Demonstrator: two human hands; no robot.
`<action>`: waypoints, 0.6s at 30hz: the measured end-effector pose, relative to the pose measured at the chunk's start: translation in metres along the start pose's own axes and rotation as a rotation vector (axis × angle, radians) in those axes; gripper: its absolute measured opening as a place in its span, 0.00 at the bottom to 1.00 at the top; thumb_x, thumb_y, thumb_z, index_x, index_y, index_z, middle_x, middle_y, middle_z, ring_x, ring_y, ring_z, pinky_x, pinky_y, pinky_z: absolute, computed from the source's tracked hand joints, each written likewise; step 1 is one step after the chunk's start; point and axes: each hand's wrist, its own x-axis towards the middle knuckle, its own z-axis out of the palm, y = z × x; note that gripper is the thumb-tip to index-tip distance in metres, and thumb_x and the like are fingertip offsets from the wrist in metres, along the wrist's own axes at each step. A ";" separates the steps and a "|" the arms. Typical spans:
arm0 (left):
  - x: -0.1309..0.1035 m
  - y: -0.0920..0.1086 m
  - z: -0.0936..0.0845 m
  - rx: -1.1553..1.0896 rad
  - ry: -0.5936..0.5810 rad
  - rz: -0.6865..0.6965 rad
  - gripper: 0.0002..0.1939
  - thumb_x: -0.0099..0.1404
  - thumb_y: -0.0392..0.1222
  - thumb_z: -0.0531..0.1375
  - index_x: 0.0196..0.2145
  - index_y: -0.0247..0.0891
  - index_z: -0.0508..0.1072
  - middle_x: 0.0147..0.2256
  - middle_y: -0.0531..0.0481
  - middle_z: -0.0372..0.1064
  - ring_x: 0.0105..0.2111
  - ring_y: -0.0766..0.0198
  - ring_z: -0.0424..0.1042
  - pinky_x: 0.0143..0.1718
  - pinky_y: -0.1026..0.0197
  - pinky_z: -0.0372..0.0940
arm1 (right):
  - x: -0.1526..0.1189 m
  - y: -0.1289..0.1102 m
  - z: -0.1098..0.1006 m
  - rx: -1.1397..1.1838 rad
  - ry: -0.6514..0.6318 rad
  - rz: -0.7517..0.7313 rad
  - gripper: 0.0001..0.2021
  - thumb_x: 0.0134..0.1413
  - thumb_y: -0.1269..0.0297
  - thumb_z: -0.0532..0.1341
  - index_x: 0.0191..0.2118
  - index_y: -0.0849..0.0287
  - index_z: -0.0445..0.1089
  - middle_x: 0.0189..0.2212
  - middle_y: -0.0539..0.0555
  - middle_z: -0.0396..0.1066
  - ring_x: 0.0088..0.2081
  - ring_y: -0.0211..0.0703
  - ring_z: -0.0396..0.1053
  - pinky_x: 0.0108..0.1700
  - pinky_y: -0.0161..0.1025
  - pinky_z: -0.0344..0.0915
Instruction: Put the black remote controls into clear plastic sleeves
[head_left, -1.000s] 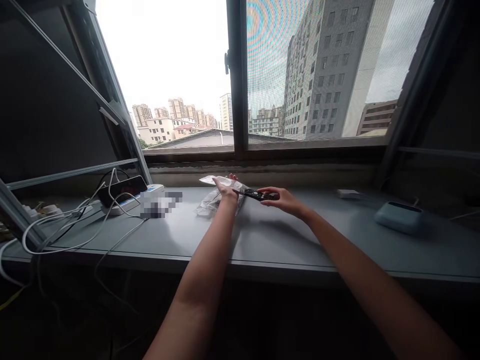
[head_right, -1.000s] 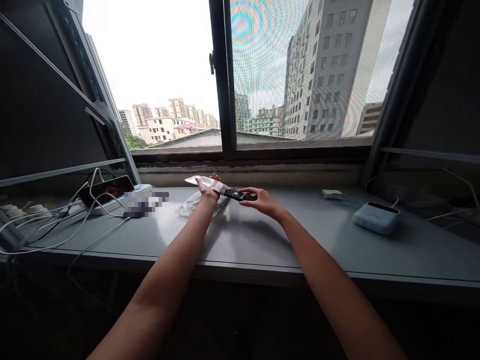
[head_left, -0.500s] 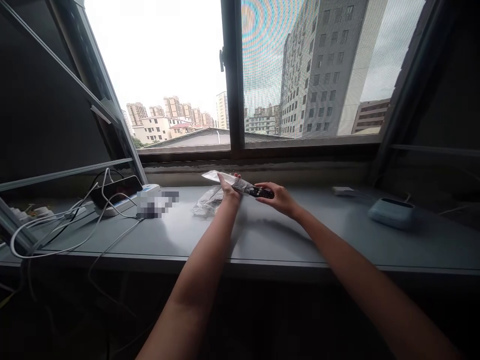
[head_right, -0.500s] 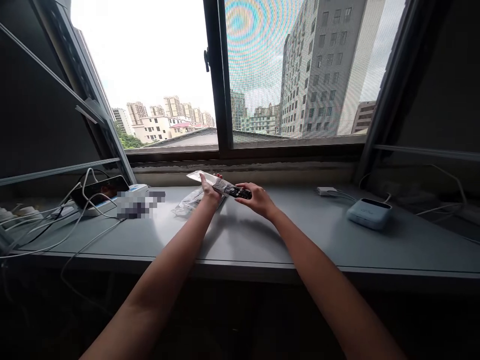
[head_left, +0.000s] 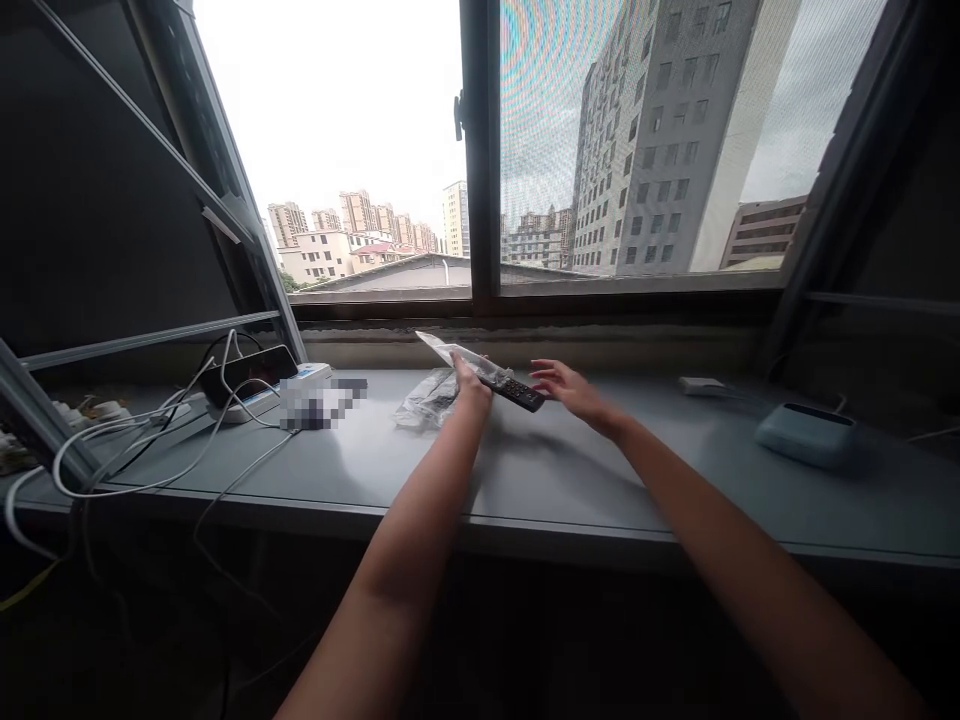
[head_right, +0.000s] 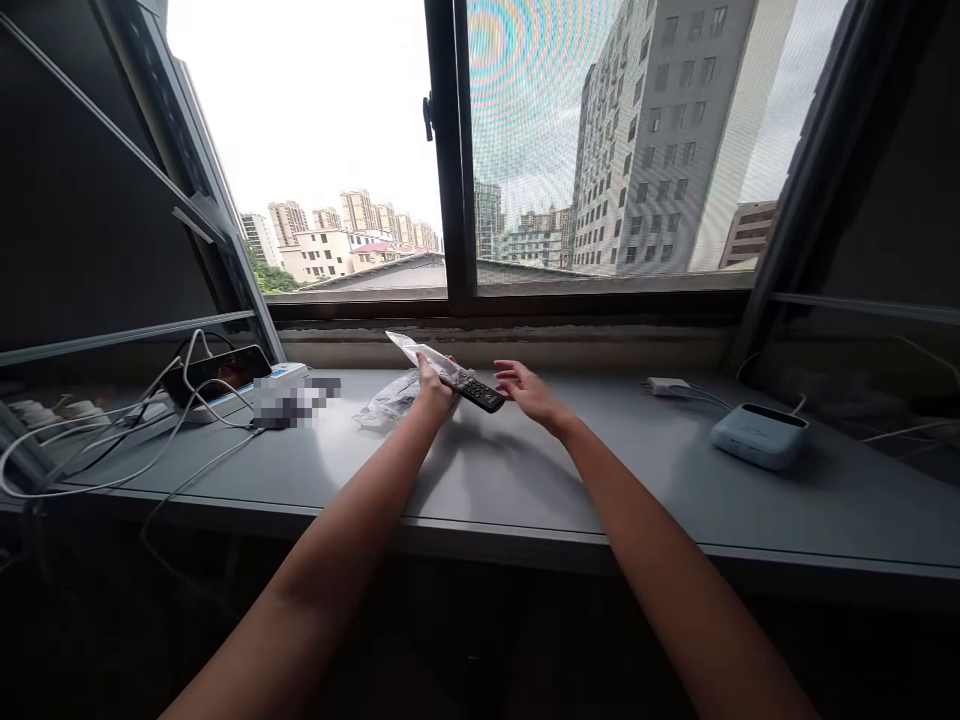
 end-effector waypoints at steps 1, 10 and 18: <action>-0.001 0.003 0.000 0.014 0.026 0.009 0.25 0.66 0.63 0.50 0.35 0.36 0.67 0.28 0.50 0.64 0.22 0.68 0.66 0.29 0.61 0.68 | 0.001 0.001 -0.003 -0.032 0.067 -0.005 0.20 0.54 0.65 0.62 0.53 0.56 0.67 0.48 0.58 0.71 0.44 0.42 0.72 0.50 0.45 0.69; -0.014 0.001 0.008 0.060 -0.028 -0.042 0.27 0.66 0.63 0.49 0.36 0.33 0.70 0.30 0.45 0.68 0.23 0.66 0.69 0.28 0.62 0.67 | -0.002 -0.008 -0.008 -0.005 0.175 -0.002 0.10 0.48 0.75 0.63 0.38 0.59 0.74 0.39 0.56 0.75 0.39 0.43 0.74 0.48 0.44 0.71; -0.016 -0.005 0.008 0.067 -0.082 -0.074 0.27 0.66 0.63 0.52 0.37 0.32 0.70 0.27 0.45 0.69 0.23 0.64 0.70 0.25 0.64 0.66 | -0.004 -0.012 -0.004 -0.055 0.132 0.023 0.11 0.45 0.75 0.64 0.38 0.59 0.75 0.39 0.56 0.76 0.40 0.45 0.74 0.47 0.45 0.71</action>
